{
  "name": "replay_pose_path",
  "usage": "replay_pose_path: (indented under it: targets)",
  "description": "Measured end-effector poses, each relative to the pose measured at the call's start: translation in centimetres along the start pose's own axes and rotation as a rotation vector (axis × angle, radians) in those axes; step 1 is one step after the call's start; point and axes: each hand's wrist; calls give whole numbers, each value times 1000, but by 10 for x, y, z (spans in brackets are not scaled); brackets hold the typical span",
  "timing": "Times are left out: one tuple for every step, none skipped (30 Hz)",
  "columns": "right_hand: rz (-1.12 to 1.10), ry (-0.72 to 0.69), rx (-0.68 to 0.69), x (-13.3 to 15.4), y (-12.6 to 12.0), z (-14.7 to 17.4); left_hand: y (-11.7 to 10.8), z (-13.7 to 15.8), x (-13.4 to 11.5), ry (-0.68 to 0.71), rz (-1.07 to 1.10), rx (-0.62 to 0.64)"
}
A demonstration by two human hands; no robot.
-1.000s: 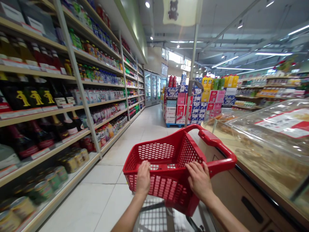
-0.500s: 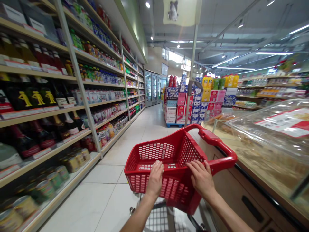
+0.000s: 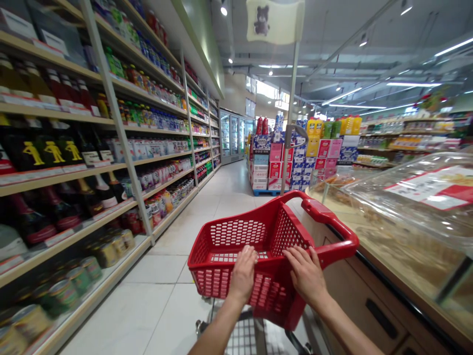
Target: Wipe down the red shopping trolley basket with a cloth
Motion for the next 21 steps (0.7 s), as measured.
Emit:
replay_pose_path:
  targets:
    - [1, 3, -6, 0, 0, 0, -7, 1, 10, -43, -27, -41]
    - [3, 11, -15, 0, 0, 0, -13, 2, 20, -109, -65, -101]
    - [4, 24, -23, 1, 0, 0, -19, 3, 28, -164, -88, -146]
    - [5, 38, -30, 3, 1, 1, -21, 4, 30, -200, -79, -158]
    - [7, 49, -32, 4, 1, 1, -20, 3, 27, -217, -39, -140]
    - [9, 53, -31, 4, 2, 1, -15, 2, 17, -217, 32, -98]
    - [7, 51, -24, 5, 2, 1, -7, 0, 3, -208, 117, -51]
    - [1, 45, -17, 4, 2, 2, 2, -4, -15, -210, 202, -19]
    - [-10, 42, -9, 4, 1, 2, 10, -8, -34, -233, 293, 1]
    - [-30, 39, 0, 4, 1, 2, 18, -14, -51, -300, 384, -2]
    - [-66, 38, 12, 5, 0, 2, 23, -20, -67, -397, 486, -1]
    - [-120, 42, 27, 7, -1, 2, 26, -26, -80, -514, 601, 0]
    - [-188, 58, 38, 11, -2, 1, 27, -31, -90, -642, 726, 1]
    - [-262, 91, 39, 15, -2, 0, 26, -36, -97, -764, 858, 10]
    - [-332, 144, 26, 20, -1, -2, 23, -40, -102, -872, 992, 31]
    - [-390, 214, 2, 26, 0, -4, 20, -42, -105, -959, 1118, 64]
    - [-434, 285, -25, 31, 1, -6, 16, -44, -108, -1023, 1228, 110]
    - [-468, 340, -43, 36, 2, -9, 11, -46, -109, -1065, 1315, 152]
    - [-497, 368, -42, 39, 3, -11, 7, -47, -110, -1094, 1375, 179]
    - [-525, 369, -27, 41, 3, -12, 2, -48, -109, -1119, 1407, 186]
    - [-548, 350, -7, 42, 4, -12, -2, -50, -108, -1137, 1413, 173]
Point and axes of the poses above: each hand's wrist, its own z-axis away from the middle knuckle, its own y-axis out of the palm, x = y × z, and after that the axes turned 14 degrees about -x, right-handed
